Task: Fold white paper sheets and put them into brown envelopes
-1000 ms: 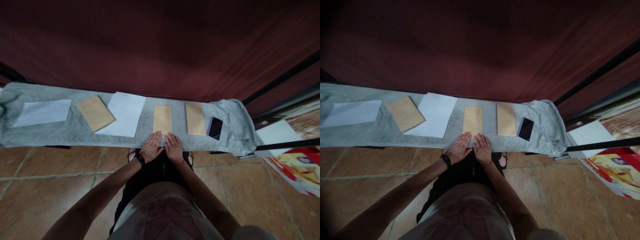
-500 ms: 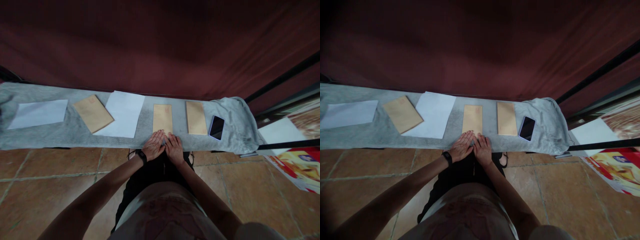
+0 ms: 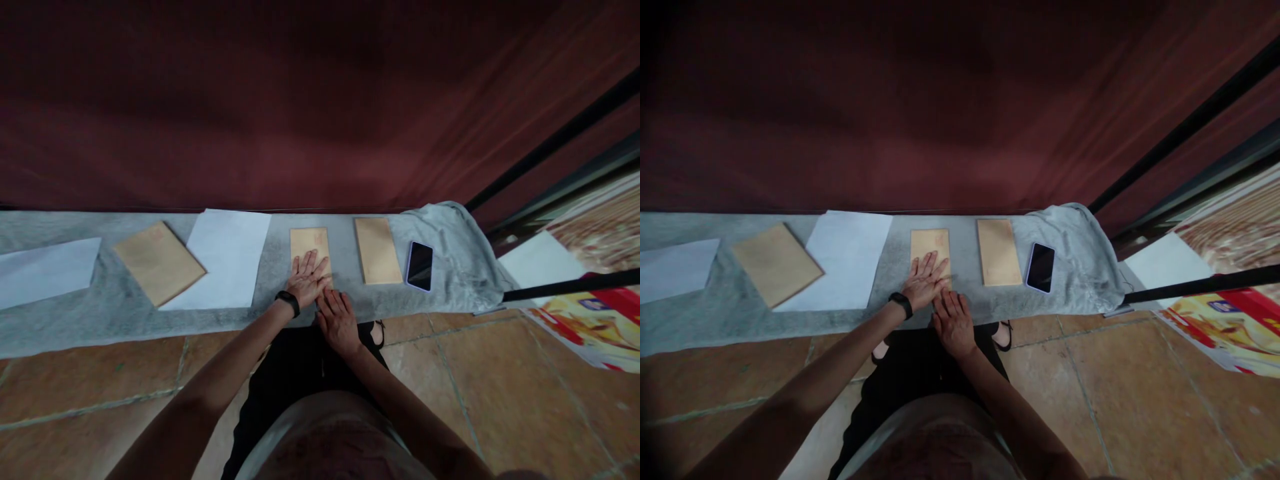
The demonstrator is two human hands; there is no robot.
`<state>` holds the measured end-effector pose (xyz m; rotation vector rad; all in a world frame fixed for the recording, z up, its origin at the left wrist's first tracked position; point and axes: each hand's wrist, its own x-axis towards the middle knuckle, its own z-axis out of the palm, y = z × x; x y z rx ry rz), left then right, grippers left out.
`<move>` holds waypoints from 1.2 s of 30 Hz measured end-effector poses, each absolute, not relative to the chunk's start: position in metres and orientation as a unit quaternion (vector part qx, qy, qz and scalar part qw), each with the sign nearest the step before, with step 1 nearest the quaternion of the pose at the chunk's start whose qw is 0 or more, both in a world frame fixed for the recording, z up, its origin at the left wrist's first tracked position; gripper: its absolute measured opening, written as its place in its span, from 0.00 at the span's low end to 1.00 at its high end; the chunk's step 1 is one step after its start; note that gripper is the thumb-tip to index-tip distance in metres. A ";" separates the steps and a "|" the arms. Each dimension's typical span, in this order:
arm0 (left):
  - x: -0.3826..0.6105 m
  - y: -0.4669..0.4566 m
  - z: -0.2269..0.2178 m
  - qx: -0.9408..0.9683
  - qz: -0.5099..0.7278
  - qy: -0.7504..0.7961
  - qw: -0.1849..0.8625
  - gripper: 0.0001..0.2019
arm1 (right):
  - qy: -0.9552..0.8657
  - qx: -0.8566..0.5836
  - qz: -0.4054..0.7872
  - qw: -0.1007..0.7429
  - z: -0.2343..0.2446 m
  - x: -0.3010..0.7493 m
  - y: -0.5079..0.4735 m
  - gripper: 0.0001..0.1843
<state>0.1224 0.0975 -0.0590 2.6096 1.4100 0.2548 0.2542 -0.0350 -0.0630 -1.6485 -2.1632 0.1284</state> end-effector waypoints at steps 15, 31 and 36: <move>0.152 0.185 -0.059 0.849 0.065 0.515 0.099 0.36 | -0.773 -0.599 0.043 0.204 -0.057 0.254 -0.033 0.28; 0.113 0.120 -0.053 0.884 0.017 0.452 0.119 0.30 | -0.772 -0.595 0.029 0.222 -0.064 0.253 -0.035 0.27; 0.097 0.066 -0.050 0.895 0.070 0.430 0.092 0.28 | -0.774 -0.592 0.020 0.225 -0.065 0.253 -0.036 0.25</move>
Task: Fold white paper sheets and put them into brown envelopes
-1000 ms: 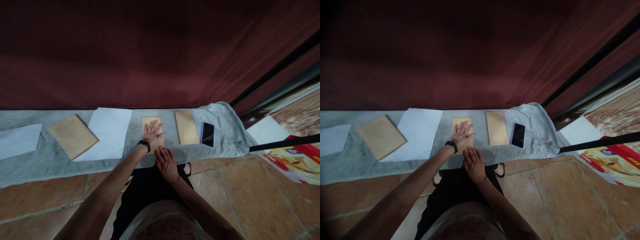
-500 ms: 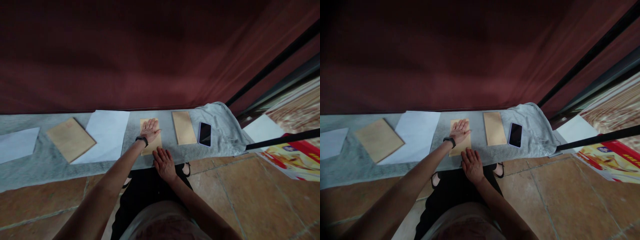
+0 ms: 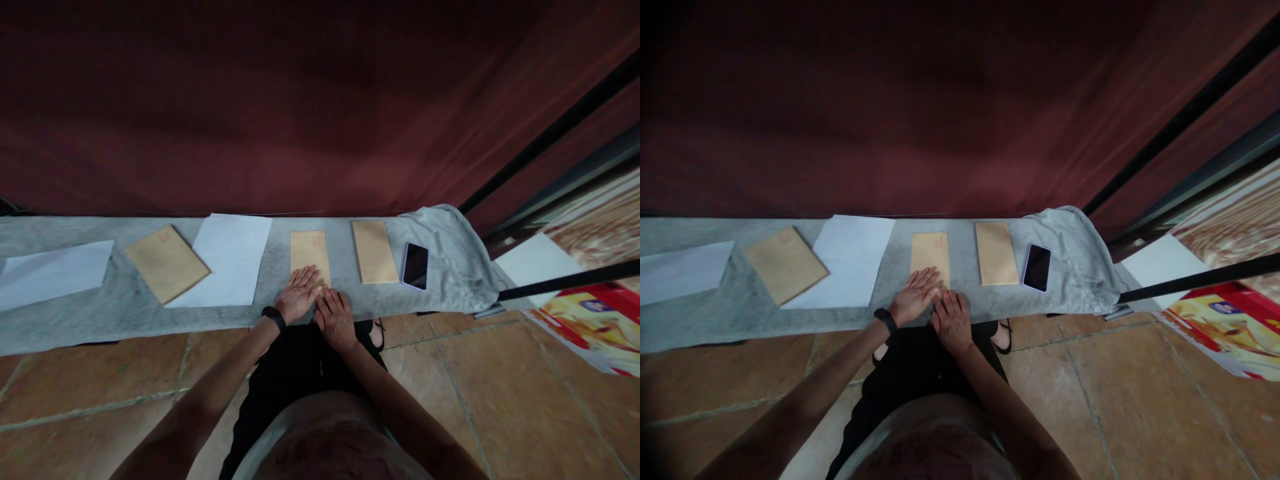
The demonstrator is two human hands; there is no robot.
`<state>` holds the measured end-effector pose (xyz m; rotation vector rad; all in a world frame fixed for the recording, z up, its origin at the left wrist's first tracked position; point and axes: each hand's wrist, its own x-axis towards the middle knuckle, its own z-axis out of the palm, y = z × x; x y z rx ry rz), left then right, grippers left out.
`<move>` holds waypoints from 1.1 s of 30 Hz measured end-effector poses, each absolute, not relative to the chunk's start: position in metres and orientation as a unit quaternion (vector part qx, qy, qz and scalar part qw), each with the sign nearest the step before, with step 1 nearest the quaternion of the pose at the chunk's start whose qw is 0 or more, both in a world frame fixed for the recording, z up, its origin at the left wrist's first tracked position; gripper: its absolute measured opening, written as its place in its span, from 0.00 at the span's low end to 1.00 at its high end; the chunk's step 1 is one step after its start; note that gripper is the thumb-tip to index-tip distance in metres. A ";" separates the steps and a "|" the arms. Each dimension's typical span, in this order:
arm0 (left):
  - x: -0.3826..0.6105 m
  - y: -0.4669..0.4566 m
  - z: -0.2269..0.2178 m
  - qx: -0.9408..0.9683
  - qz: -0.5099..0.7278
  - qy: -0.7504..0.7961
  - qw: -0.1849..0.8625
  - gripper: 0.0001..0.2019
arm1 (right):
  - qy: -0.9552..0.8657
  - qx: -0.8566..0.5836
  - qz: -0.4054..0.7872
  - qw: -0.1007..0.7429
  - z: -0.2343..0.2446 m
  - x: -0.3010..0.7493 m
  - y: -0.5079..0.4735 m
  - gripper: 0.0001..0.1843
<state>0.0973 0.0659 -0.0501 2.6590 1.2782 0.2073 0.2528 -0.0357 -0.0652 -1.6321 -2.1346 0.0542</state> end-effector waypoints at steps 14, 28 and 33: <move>0.063 0.008 -0.063 0.929 0.068 0.363 0.041 0.38 | -0.771 -0.605 0.030 0.197 -0.066 0.260 -0.038 0.26; 0.062 0.008 -0.069 0.923 0.084 0.373 0.046 0.33 | -0.799 -0.571 0.070 0.178 -0.058 0.233 -0.032 0.32; 0.062 0.009 -0.065 0.926 0.080 0.366 0.049 0.36 | -0.800 -0.577 0.043 0.160 -0.062 0.248 -0.031 0.31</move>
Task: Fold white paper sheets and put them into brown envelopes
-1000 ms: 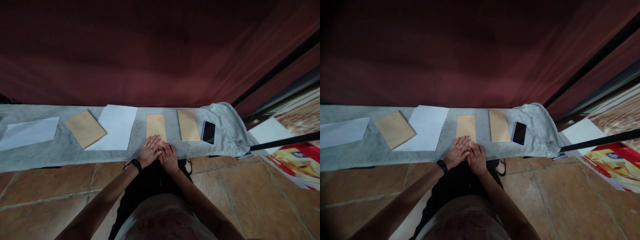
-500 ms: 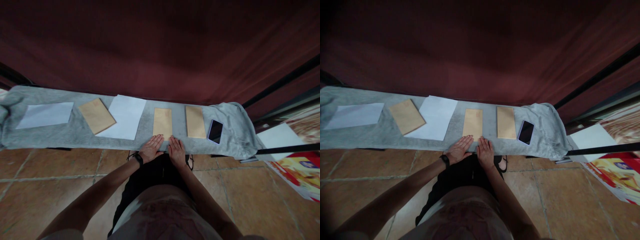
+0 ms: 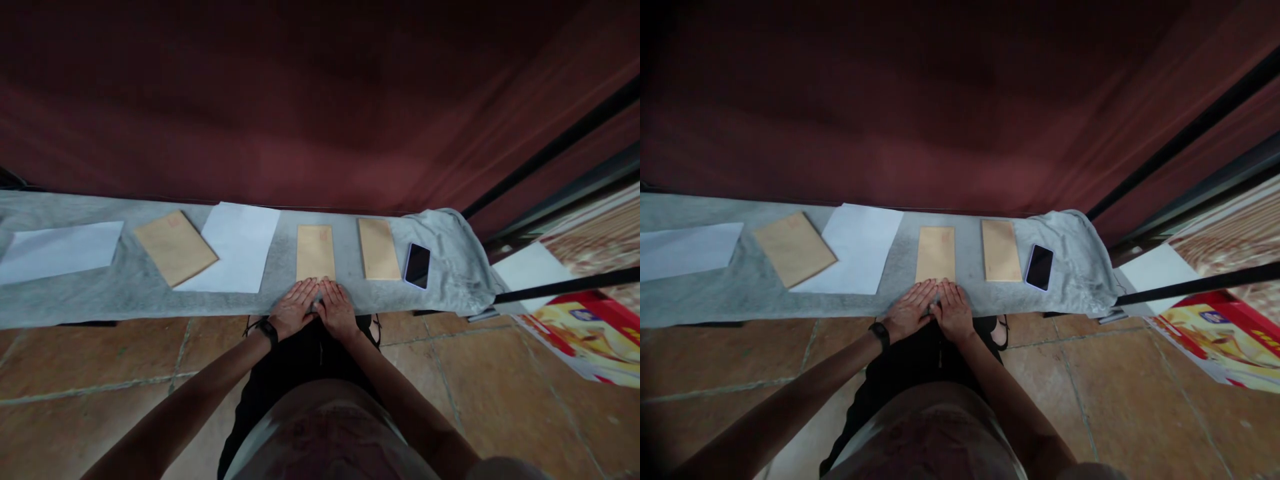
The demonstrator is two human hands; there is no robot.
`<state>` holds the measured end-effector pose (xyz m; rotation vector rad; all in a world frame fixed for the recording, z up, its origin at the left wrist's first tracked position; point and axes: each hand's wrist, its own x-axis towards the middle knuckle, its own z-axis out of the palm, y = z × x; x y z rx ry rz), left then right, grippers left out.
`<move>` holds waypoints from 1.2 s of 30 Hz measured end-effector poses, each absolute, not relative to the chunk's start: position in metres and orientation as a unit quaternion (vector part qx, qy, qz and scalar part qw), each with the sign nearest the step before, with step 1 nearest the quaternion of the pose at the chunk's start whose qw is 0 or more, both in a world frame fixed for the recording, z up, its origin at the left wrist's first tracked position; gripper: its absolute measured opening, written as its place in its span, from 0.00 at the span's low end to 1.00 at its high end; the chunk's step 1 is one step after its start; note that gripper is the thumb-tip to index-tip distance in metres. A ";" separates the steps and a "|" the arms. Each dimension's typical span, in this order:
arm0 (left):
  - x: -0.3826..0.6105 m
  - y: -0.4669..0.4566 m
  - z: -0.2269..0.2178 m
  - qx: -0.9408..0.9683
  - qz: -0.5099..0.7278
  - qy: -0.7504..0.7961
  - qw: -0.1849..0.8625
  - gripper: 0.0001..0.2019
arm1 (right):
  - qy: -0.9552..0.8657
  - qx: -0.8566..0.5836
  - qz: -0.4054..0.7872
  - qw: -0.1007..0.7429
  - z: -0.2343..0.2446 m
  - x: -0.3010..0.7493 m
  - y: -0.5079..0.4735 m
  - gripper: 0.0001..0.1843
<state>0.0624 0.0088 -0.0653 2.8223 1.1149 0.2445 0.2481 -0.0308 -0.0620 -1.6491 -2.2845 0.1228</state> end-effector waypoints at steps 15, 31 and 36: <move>0.059 0.009 -0.071 0.929 0.096 0.358 0.027 0.38 | -0.791 -0.595 0.008 0.141 -0.065 0.261 -0.027 0.30; 0.063 0.008 -0.059 0.931 0.062 0.356 0.057 0.38 | -0.803 -0.586 0.091 0.049 -0.052 0.261 0.071 0.29; 0.066 0.009 -0.054 0.928 0.047 0.364 0.059 0.39 | -0.794 -0.600 0.091 0.032 -0.051 0.255 0.105 0.30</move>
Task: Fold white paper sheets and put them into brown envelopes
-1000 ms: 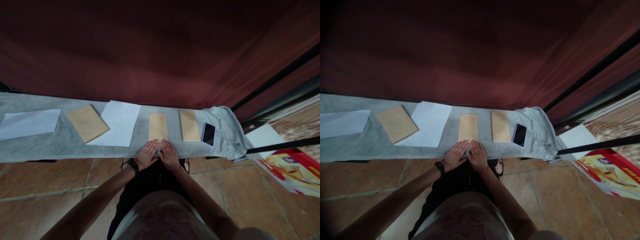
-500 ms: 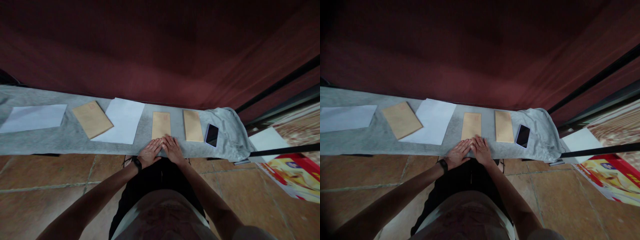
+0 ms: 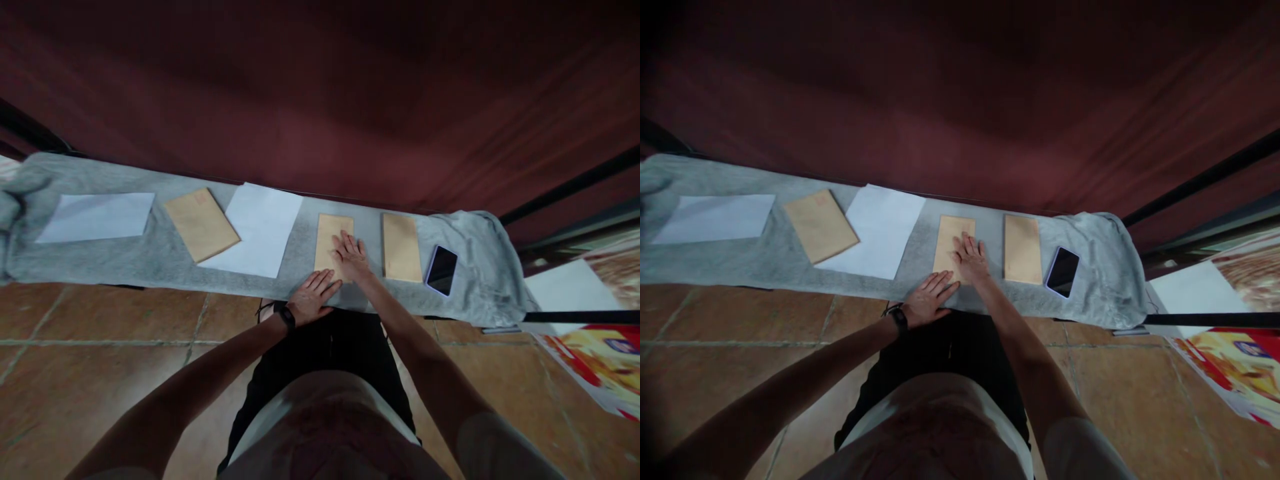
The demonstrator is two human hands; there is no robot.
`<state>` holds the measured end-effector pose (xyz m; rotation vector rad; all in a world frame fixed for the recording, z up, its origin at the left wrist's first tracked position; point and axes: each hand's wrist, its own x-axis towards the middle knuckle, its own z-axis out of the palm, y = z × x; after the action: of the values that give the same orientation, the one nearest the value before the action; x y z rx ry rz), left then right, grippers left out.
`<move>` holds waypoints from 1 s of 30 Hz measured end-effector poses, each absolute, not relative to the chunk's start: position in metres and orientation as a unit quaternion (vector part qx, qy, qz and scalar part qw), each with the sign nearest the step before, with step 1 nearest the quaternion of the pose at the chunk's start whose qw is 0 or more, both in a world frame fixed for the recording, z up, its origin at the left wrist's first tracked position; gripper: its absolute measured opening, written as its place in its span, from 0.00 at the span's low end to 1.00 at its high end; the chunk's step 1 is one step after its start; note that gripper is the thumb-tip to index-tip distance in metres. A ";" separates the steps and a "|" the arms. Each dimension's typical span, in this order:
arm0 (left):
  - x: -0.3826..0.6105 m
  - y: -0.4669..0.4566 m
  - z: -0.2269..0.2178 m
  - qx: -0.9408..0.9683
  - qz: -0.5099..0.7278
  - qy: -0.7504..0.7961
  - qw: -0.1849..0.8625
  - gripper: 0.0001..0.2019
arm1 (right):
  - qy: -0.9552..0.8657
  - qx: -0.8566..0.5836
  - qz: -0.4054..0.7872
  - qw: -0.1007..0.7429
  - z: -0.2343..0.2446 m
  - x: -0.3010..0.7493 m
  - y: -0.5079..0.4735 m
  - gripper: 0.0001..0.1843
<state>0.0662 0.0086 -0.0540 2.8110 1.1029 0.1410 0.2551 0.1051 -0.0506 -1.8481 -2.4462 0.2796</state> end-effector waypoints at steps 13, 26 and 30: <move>0.069 0.011 -0.044 0.925 0.038 0.366 0.088 0.36 | -0.763 -0.638 0.087 0.056 -0.055 0.234 0.150 0.33; 0.069 0.011 -0.047 0.926 0.036 0.367 0.086 0.36 | -0.768 -0.628 0.097 0.080 -0.061 0.226 0.169 0.33; 0.069 0.011 -0.046 0.925 0.036 0.368 0.084 0.36 | -0.765 -0.632 0.093 0.084 -0.060 0.224 0.171 0.33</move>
<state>0.0688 0.0108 -0.0458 2.7605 1.0967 0.1085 0.2237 0.1707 -0.0595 -1.8862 -2.2811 0.2779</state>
